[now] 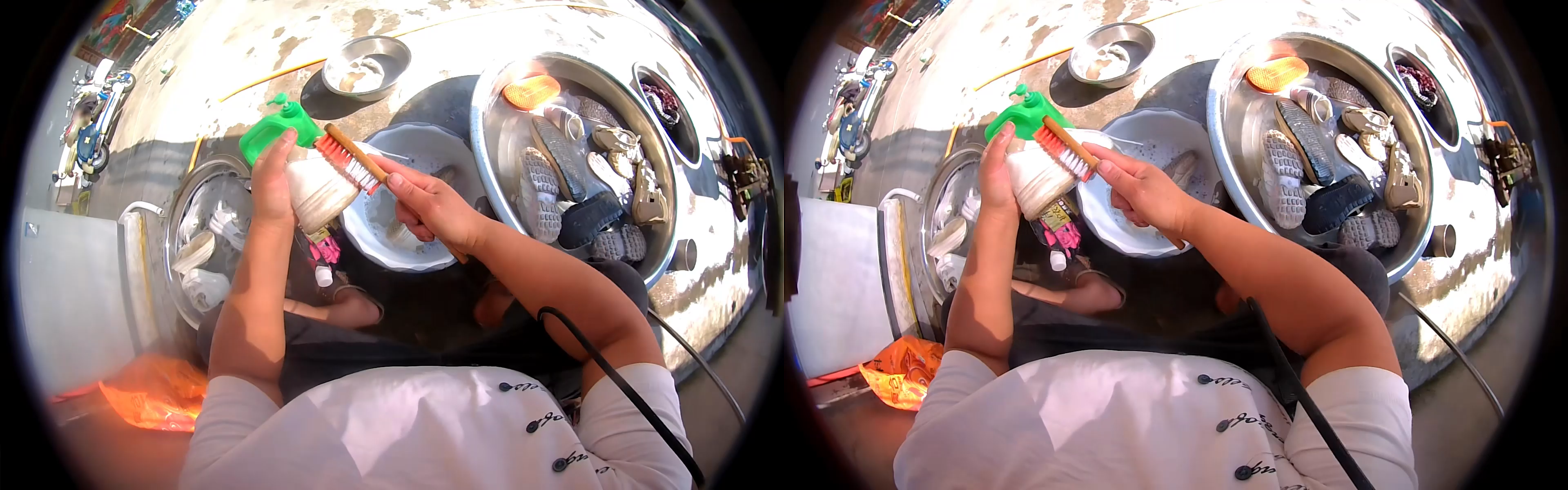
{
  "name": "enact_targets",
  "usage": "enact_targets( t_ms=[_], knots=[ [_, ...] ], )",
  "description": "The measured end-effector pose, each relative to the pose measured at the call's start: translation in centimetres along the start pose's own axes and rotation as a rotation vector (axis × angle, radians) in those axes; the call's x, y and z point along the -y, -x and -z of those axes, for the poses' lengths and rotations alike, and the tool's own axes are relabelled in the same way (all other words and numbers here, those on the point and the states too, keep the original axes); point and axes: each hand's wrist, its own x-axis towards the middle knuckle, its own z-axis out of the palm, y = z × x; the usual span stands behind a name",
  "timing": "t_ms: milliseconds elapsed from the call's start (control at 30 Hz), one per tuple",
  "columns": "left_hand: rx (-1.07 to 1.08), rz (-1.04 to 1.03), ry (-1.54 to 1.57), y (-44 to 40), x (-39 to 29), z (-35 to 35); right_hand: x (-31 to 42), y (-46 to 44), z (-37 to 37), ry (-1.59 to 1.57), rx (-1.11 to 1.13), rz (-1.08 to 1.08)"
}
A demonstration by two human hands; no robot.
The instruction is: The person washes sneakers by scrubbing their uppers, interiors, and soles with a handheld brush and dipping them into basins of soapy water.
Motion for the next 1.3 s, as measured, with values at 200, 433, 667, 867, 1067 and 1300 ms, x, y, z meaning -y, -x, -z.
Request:
enact_targets(
  t_ms=[200, 433, 667, 867, 1067, 1300],
  knots=[
    [-0.013, 0.08, 0.137, 0.6, -1.7, -0.9, -5.2, -2.6, 8.3, 0.616, -0.439, -0.026],
    [-0.243, 0.136, 0.03, -3.0, -8.6, 6.3, -5.0, -2.3, 9.0, 0.757, -0.492, -0.172],
    [-0.548, -0.174, -0.558, -4.7, -10.4, 22.0, -5.5, -1.6, 7.7, 0.784, -0.428, -0.152],
    [-0.631, 0.048, -1.213, -3.6, -6.9, 36.6, -4.9, -1.7, 8.2, 0.724, -0.506, -0.209],
    [-0.493, -0.019, -1.899, -3.4, -4.8, 35.6, -2.1, -2.6, 7.4, 0.318, -0.508, -0.145],
    [0.387, -0.197, -1.234, -1.8, 1.1, 5.0, 7.1, 0.8, 2.9, -0.022, -0.484, 0.121]
  ],
)
